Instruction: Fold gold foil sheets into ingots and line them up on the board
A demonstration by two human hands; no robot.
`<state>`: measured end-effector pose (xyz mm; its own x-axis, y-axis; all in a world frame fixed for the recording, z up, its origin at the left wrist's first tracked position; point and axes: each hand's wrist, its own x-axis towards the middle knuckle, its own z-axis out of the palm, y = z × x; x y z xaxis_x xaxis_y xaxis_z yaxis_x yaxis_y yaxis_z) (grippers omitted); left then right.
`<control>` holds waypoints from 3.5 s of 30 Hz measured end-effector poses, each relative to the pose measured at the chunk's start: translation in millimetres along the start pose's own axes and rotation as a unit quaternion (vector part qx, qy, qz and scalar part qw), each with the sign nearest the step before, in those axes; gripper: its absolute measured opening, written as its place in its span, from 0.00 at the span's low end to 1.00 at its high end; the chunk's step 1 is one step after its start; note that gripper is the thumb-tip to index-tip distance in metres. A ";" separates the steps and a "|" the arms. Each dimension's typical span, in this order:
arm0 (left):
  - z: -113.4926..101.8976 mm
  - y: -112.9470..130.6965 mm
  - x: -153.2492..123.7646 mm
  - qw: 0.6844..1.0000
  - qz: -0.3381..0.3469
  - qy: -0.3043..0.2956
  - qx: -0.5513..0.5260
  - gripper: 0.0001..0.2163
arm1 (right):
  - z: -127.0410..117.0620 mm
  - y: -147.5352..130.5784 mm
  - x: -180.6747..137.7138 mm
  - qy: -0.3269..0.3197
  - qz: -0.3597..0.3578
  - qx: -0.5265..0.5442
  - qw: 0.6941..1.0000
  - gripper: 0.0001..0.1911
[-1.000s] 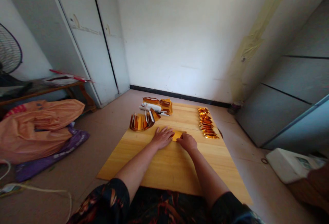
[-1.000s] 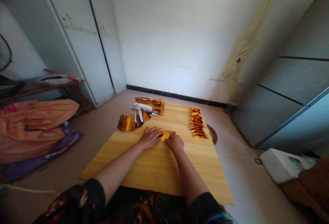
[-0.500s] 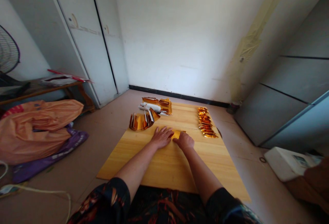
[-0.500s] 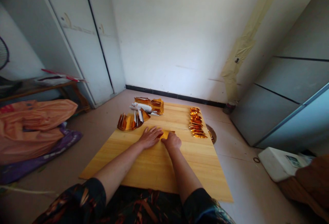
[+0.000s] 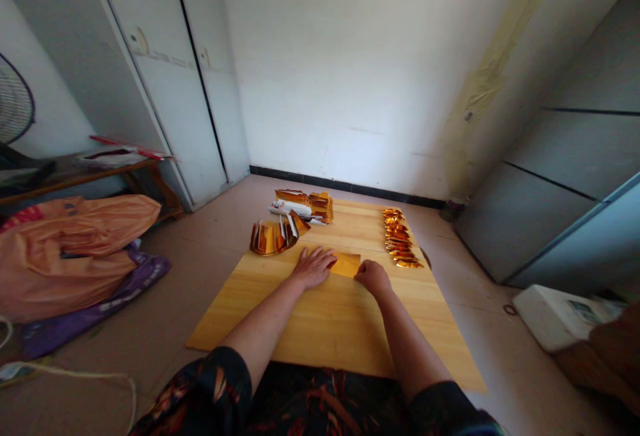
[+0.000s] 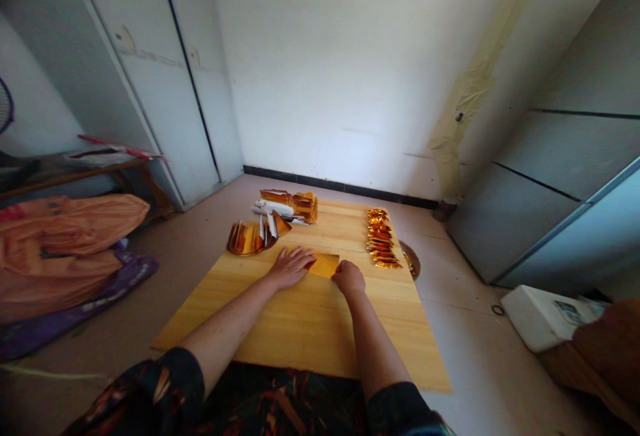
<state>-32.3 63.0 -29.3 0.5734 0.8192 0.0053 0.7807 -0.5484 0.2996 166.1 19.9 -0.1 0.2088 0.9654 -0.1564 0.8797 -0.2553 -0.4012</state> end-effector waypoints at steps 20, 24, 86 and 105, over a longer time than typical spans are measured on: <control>-3.9 2.4 -5.7 1.000 0.008 0.018 -0.005 0.23 | 4.0 8.0 -11.0 0.054 -0.298 -0.076 0.950 0.09; -2.3 1.0 -6.8 0.999 0.013 0.033 -0.007 0.24 | 3.9 9.2 -10.0 0.050 -0.291 -0.073 0.953 0.10; -4.0 18.5 7.9 0.977 -0.159 0.137 0.017 0.06 | 20.2 -14.1 10.4 0.095 -0.047 -0.058 0.993 0.15; -1.4 22.1 8.1 0.973 -0.182 0.137 0.035 0.06 | 29.8 -7.2 13.2 0.141 -0.118 -0.142 0.973 0.12</control>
<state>-10.8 57.7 -21.3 0.1755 0.9702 0.1672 0.9402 -0.2155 0.2638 149.8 32.9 -26.1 0.0603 0.9820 0.1790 0.9915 -0.0383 -0.1240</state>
